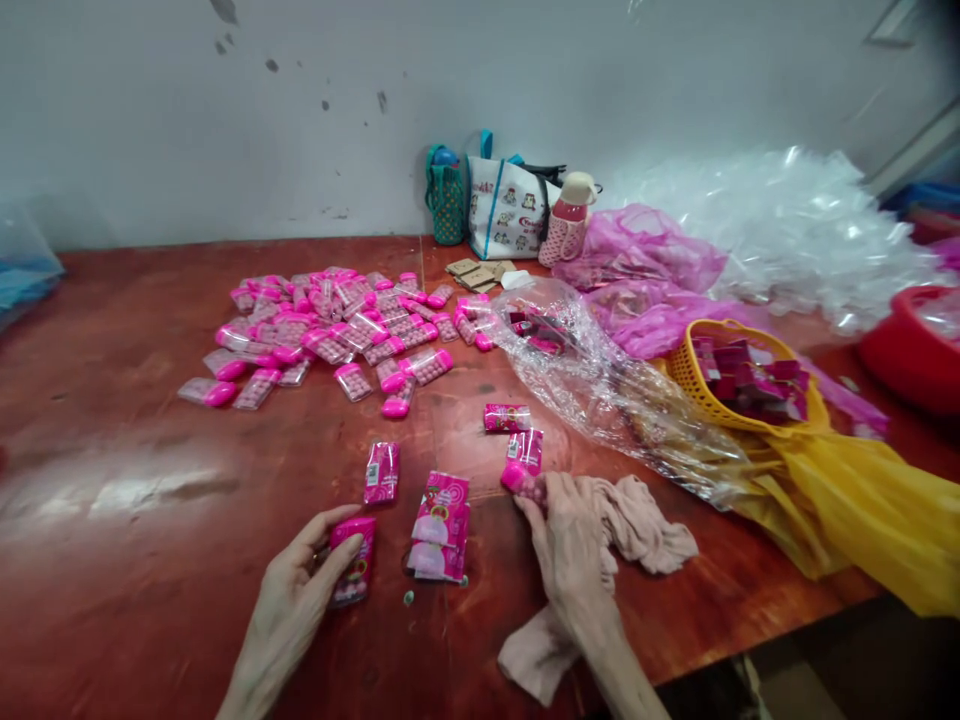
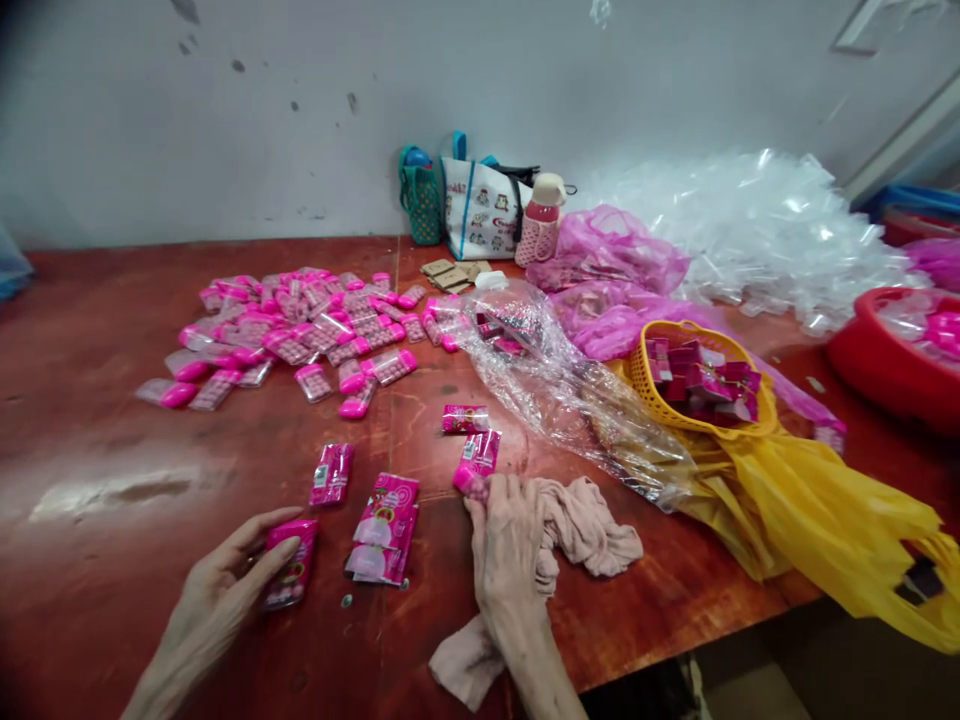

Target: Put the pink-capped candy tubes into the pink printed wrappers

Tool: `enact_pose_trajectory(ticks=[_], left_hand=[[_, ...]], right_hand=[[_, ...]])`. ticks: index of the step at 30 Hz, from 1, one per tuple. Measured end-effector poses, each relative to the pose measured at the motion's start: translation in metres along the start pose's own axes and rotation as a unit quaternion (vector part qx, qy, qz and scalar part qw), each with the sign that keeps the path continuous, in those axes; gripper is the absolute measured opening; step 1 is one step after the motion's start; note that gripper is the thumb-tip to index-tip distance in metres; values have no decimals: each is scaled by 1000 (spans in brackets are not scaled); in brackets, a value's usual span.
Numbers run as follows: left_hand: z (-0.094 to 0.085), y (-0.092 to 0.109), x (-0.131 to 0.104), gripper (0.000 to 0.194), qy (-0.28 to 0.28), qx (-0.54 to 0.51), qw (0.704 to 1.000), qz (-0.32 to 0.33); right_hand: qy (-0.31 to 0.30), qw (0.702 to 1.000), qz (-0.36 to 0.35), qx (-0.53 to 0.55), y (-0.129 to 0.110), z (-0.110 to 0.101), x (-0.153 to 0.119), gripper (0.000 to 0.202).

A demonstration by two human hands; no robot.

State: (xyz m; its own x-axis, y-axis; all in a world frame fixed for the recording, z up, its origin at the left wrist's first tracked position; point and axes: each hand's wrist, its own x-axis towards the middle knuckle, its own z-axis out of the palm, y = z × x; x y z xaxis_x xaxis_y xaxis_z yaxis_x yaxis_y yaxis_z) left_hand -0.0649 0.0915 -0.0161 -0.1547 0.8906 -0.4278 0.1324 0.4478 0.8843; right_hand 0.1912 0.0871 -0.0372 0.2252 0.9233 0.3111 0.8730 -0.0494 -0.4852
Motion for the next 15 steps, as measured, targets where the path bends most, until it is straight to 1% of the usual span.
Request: enact_pose_trajectory(ticks=[2, 3, 4, 6, 7, 8, 10, 12, 15], left_hand=[[0, -4, 0, 41, 17, 79, 996, 43], [-1, -5, 0, 39, 34, 129, 988, 81], [-1, -5, -1, 36, 60, 179, 974, 128], [-1, -3, -4, 31, 128, 250, 932, 230], [0, -2, -6, 29, 160, 264, 913, 267], [1, 0, -8, 28, 183, 262, 902, 291], [5, 3, -11, 24, 196, 235, 901, 307], [9, 5, -12, 21, 183, 214, 909, 307], [14, 4, -10, 18, 158, 219, 908, 321]], right_hand=[[-23, 998, 38, 44, -2, -1, 0, 14], [-32, 995, 59, 69, -5, -3, 1, 13], [-42, 991, 77, 100, -9, -6, 1, 12], [-65, 977, 105, 171, -17, -12, 2, 13], [-78, 969, 116, 202, -20, -15, 2, 13], [-91, 962, 122, 225, -23, -17, 0, 13], [-100, 960, 121, 232, -24, -20, -5, 12], [-98, 971, 94, 197, -21, -18, -12, 12], [-74, 988, 51, 126, -13, -12, -16, 19]])
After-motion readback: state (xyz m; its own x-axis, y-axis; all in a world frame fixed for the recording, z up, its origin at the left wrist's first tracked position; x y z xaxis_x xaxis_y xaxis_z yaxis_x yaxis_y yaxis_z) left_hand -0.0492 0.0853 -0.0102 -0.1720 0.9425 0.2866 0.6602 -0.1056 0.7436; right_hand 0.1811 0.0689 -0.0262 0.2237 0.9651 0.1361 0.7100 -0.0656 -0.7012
